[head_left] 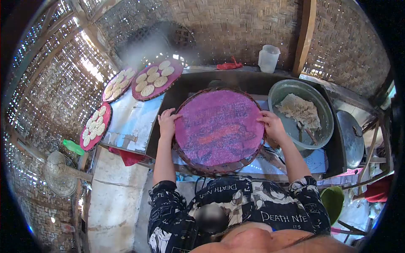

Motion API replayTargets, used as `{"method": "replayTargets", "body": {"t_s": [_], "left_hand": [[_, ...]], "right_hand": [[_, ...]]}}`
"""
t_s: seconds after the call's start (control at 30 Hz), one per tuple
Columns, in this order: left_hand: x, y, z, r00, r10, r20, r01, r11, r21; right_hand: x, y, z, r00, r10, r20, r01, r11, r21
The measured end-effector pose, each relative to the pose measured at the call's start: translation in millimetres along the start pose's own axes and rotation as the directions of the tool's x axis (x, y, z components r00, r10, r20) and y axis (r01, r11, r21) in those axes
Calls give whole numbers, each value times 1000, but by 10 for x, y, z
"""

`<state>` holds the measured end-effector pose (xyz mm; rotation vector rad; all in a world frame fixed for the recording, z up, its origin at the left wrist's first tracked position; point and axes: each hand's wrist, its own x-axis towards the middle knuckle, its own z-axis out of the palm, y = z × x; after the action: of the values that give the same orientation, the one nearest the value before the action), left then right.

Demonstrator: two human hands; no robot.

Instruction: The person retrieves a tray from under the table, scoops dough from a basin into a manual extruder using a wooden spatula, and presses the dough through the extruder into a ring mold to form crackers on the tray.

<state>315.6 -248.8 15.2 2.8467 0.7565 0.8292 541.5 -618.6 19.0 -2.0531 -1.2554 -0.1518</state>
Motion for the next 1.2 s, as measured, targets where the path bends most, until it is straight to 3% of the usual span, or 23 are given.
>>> {"method": "replayTargets", "body": {"t_s": [0.1, 0.2, 0.23, 0.27, 0.33, 0.37, 0.4, 0.43, 0.47, 0.53, 0.63, 0.73, 0.77, 0.83, 0.93, 1.0, 1.03, 1.1, 1.2], "left_hand": [[7, 13, -46, 1000, -11, -24, 11, 1000, -21], [-66, -16, -232, 991, -29, -134, 15, 994, -104], [-155, 80, -358, 968, -15, -250, -5, 997, -77], [-226, 244, -493, 957, -82, -279, 51, 992, -117], [-434, 851, -797, 938, -93, -334, -55, 912, -408], [-624, 1077, -877, 991, 36, -126, -105, 791, -602], [-781, 1278, -920, 978, 204, 45, -96, 629, -771], [-855, 1499, -894, 831, 537, 144, -89, 385, -919], [-923, 1771, -901, 575, 779, 249, 61, 262, -963], [-1098, 2092, -625, 326, 923, 205, 248, 126, -961], [-1162, 2119, -231, 386, 888, 252, 347, 113, -931], [-1476, 2196, 237, 225, 833, 505, 454, 368, -811], [-1607, 2240, 416, 199, 828, 525, 363, 435, -824], [-1834, 2286, 756, 141, 813, 565, 165, 543, -823], [-1967, 2258, 1106, 391, 790, 472, -266, 588, -763], [-1936, 2201, 1395, 533, 712, 457, -367, 681, -634], [-1928, 2110, 1535, 595, 640, 487, -325, 745, -582], [-1905, 1881, 1735, 640, 425, 641, -60, 858, -509], [-1889, 1784, 1768, 611, 177, 771, 253, 880, -403]], "right_hand": [[-5, 7, 13, 999, -4, -47, 4, 1000, 7], [-100, -141, -216, 982, -18, -190, 13, 1000, -28], [-202, -155, -301, 969, 2, -248, -8, 1000, -24], [-329, -162, -382, 953, 29, -303, -37, 999, -22], [-657, -136, -495, 960, 159, -230, -162, 987, 7], [-850, -92, -534, 961, 222, -167, -227, 974, -10], [-1023, -46, -574, 954, 279, -108, -283, 959, -30], [-1214, 35, -554, 900, 433, 60, -428, 901, -72], [-1367, 95, -507, 868, 485, 107, -457, 864, -211], [-1660, 206, -335, 789, 586, 186, -452, 758, -470], [-1892, 417, 10, 756, 643, 123, -517, 702, -489], [-1918, 500, 187, 696, 703, 144, -593, 677, -436], [-1920, 505, 221, 666, 729, 156, -625, 660, -416], [-1964, 425, 200, 717, 691, 92, -629, 698, -341], [-2177, 298, 64, 729, 684, 19, -665, 715, -216], [-2290, 193, -79, 705, 710, 9, -701, 698, -142], [-2334, 108, -165, 682, 731, 19, -725, 679, -116], [-2467, 32, -272, 627, 778, 32, -777, 628, -39], [-2673, 50, -287, 683, 729, -44, -730, 680, -70]]}}
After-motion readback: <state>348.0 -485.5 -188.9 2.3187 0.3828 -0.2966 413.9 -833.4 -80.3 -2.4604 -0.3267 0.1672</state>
